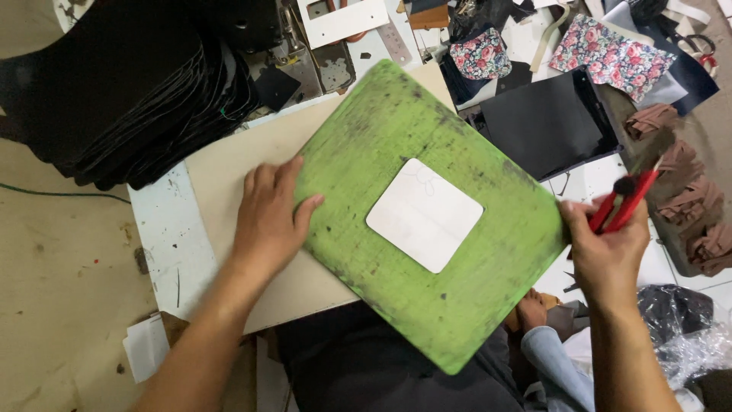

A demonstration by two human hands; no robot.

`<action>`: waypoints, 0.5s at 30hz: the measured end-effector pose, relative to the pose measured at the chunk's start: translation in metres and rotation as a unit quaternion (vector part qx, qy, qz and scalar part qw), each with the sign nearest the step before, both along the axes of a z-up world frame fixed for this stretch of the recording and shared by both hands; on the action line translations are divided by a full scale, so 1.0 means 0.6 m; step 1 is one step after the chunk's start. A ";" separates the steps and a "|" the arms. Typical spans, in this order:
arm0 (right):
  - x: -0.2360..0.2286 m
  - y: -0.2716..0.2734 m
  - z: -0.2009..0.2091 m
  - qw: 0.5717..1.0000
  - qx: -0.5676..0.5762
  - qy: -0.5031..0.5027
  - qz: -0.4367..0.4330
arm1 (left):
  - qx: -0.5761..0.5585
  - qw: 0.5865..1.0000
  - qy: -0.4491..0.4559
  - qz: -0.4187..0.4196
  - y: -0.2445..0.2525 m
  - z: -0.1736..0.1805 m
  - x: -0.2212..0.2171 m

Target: The person uses a red utility knife to cut a black material on a green cutting board, following a white template. After cutting, the person removes the template and handles the cut black piece, placing it on the board.

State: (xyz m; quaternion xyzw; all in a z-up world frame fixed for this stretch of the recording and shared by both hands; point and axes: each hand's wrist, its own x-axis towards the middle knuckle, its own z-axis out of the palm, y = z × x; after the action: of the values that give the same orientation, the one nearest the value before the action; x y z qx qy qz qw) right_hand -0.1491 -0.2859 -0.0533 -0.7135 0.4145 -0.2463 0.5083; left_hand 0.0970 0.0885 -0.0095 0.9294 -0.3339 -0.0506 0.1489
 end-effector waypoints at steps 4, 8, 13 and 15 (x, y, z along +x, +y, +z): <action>0.050 -0.017 0.007 0.998 0.043 -0.036 0.026 | -0.029 0.999 0.011 0.035 0.022 0.028 -0.072; 0.084 -0.027 0.004 0.996 -0.016 -0.023 0.081 | -0.013 0.992 0.052 0.114 0.045 0.035 -0.137; 0.127 -0.018 0.005 0.989 -0.003 -0.055 0.141 | -0.020 0.989 0.017 0.148 0.092 0.009 -0.200; 0.147 -0.003 0.017 0.985 0.003 -0.044 0.169 | -0.037 0.985 0.000 0.171 0.107 0.015 -0.222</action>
State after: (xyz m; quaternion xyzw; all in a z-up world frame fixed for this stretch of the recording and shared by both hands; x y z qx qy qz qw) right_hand -0.0609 -0.2876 -0.0432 -0.7599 0.2661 -0.1869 0.5629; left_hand -0.0360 0.1526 -0.0007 0.9666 -0.1716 -0.0123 0.1898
